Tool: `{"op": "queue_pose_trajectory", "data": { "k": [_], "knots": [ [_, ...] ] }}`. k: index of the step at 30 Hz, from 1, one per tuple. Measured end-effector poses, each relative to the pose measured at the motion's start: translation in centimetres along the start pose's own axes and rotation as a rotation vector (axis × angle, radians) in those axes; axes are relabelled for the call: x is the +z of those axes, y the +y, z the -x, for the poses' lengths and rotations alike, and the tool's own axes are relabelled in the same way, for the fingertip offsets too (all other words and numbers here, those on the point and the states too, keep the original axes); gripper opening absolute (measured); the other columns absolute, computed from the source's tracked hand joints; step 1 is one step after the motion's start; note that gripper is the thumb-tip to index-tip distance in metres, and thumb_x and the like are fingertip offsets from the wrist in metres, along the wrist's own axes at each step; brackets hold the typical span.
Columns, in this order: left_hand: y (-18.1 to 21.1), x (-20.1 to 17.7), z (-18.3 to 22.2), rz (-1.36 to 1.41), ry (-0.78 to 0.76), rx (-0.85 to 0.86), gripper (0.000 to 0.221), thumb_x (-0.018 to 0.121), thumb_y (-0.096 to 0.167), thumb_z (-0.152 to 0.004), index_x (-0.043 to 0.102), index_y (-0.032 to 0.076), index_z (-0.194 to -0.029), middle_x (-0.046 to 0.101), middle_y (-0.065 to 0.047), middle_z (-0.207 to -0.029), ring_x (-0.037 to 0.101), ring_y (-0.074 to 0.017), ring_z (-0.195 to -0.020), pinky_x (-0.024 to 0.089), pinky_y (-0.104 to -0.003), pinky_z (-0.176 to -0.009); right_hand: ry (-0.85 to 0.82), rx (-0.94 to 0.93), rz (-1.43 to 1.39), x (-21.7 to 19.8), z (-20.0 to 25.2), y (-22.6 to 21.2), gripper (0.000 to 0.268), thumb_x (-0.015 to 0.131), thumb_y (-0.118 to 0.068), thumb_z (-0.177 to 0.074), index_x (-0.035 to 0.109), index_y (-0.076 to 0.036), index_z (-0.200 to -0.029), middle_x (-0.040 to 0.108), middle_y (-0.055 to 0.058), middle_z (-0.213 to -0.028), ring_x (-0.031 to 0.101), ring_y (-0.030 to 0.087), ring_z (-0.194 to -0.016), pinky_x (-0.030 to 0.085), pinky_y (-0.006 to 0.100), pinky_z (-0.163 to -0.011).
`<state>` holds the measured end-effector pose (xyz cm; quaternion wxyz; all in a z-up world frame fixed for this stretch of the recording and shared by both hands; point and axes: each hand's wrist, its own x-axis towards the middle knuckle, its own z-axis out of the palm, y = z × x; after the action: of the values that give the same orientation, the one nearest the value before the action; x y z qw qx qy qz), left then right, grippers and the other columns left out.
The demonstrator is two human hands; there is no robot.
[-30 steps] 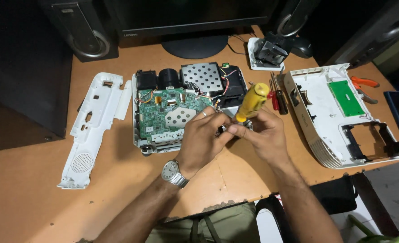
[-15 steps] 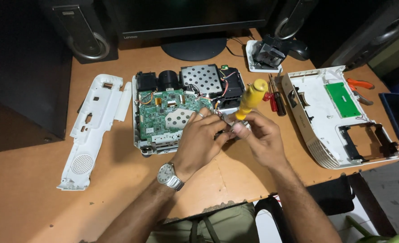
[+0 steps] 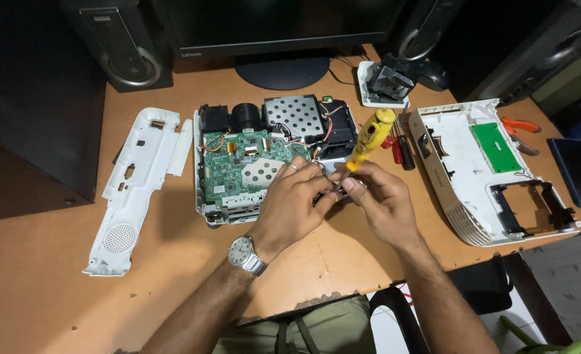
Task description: Removing the main circuit board from an electronic device using a screwdriver.
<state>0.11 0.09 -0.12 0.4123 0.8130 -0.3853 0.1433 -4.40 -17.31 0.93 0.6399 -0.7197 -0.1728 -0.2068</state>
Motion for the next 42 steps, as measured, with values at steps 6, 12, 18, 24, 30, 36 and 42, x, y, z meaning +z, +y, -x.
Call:
{"op": "queue_pose_trajectory", "data": {
  "k": [6,12,18,24,30,36,42],
  "knots": [
    [-0.2,0.3,0.1,0.011,0.007,-0.002,0.018,0.072,0.024,-0.087,0.072,0.007,-0.082,0.061,-0.008,-0.082,0.053,-0.0275,-0.096,0.043,-0.042,-0.089,0.025,-0.026,0.111,-0.6,-0.2,0.2,0.020,0.083,0.007,-0.081,0.076,0.008,-0.100,0.076,0.016,-0.090,0.071,0.019,-0.088,0.061,0.039,-0.081],
    [0.1,0.1,0.0,0.025,0.051,0.011,0.019,0.074,0.024,-0.089,0.072,0.006,-0.083,0.061,-0.007,-0.081,0.054,-0.0272,-0.093,0.045,-0.040,-0.087,0.014,-0.033,0.178,0.0,-0.5,-1.7,0.015,0.076,0.009,-0.087,0.076,0.006,-0.102,0.077,0.015,-0.080,0.073,0.016,-0.076,0.063,0.033,-0.066],
    [-0.2,0.3,0.1,0.045,0.080,0.019,0.020,0.073,0.028,-0.092,0.073,0.009,-0.085,0.062,-0.005,-0.081,0.056,-0.0262,-0.093,0.047,-0.038,-0.086,0.029,-0.029,0.135,-0.5,-0.2,-1.5,0.026,0.070,0.010,-0.091,0.071,0.010,-0.117,0.079,0.021,-0.093,0.075,0.021,-0.081,0.065,0.036,-0.071],
    [0.0,-0.2,0.0,0.053,0.100,0.044,0.018,0.072,0.027,-0.093,0.074,0.010,-0.088,0.062,-0.005,-0.081,0.056,-0.0259,-0.092,0.047,-0.037,-0.084,0.044,-0.053,0.128,-0.9,-0.7,-1.9,0.028,0.070,0.009,-0.091,0.070,0.011,-0.119,0.079,0.023,-0.096,0.074,0.020,-0.085,0.064,0.036,-0.075],
    [0.1,-0.6,0.1,0.010,0.042,0.064,0.014,0.075,0.021,-0.089,0.076,0.011,-0.099,0.066,-0.006,-0.091,0.056,-0.0273,-0.097,0.047,-0.040,-0.084,0.084,-0.085,0.066,-1.6,-1.3,-2.6,0.032,0.067,0.012,-0.092,0.065,0.013,-0.124,0.076,0.027,-0.101,0.073,0.025,-0.092,0.065,0.041,-0.083],
    [0.2,-0.1,-0.3,0.015,0.025,0.051,0.013,0.070,0.018,-0.093,0.076,0.008,-0.099,0.066,-0.007,-0.089,0.058,-0.0279,-0.094,0.047,-0.040,-0.083,0.178,-0.093,-0.003,-2.9,-1.5,-2.2,0.032,0.062,0.016,-0.095,0.062,0.016,-0.127,0.074,0.027,-0.103,0.073,0.027,-0.098,0.065,0.042,-0.090],
    [-0.1,0.2,-0.6,-0.045,0.091,0.060,0.007,0.073,0.015,-0.091,0.076,0.011,-0.096,0.067,-0.004,-0.085,0.059,-0.0260,-0.091,0.048,-0.038,-0.082,0.334,-0.167,0.043,-5.0,-2.5,-1.7,0.018,0.067,0.007,-0.101,0.065,0.010,-0.118,0.072,0.020,-0.097,0.074,0.024,-0.092,0.066,0.034,-0.081]
  ]
}}
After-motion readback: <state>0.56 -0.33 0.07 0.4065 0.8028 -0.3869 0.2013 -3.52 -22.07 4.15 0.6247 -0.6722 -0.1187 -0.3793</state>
